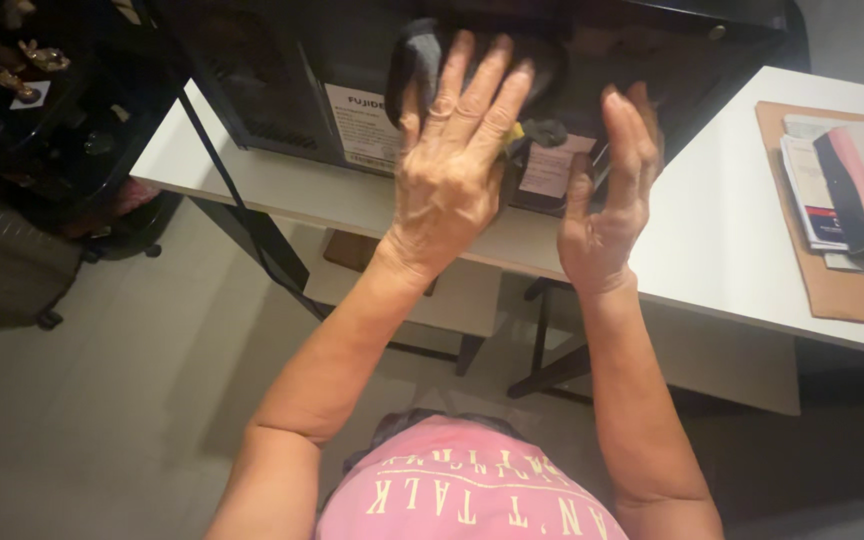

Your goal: The person wipes the back and side surfaces of a black microwave oven with a dark cloth. They rotate the appliance to reach different areas and continue wiping until the end of the clip.

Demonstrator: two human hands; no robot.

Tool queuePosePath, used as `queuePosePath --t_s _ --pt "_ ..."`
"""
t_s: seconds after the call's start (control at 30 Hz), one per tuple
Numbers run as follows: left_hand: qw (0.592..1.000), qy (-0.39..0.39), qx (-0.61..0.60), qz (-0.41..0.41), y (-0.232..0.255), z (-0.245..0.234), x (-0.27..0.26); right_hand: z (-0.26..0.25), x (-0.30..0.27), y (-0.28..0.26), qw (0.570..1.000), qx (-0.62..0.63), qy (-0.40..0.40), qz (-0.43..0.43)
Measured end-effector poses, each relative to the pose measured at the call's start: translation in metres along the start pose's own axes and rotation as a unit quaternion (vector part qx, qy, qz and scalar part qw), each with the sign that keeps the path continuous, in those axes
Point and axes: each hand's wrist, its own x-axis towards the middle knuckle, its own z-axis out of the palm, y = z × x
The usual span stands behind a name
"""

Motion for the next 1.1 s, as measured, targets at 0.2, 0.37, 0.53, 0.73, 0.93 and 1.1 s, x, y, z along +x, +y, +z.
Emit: queuePosePath --t_s 0.2,0.37,0.53,0.73,0.93,1.1 --pt "0.999 0.006 0.016 -0.031 -0.009 -0.01 0.002 -0.006 0.004 -0.004 1.0 -0.001 -0.006 -0.001" --pt "1.0 0.005 0.01 -0.026 0.004 0.002 0.002 -0.015 0.009 -0.009 0.999 0.032 0.022 0.019" --pt "1.0 -0.002 -0.001 0.011 0.016 0.012 0.004 -0.009 0.021 -0.008 0.999 0.01 0.031 -0.015" --pt "1.0 -0.01 0.006 -0.009 0.002 -0.001 0.003 0.005 0.025 -0.002 0.999 -0.043 -0.021 -0.008" --pt "1.0 0.004 0.008 -0.002 0.009 0.007 0.004 0.018 0.026 0.004 0.996 -0.081 -0.017 -0.027" --pt "1.0 -0.016 -0.001 0.012 0.004 0.003 0.003 0.017 0.02 0.004 0.998 -0.059 -0.015 -0.022"
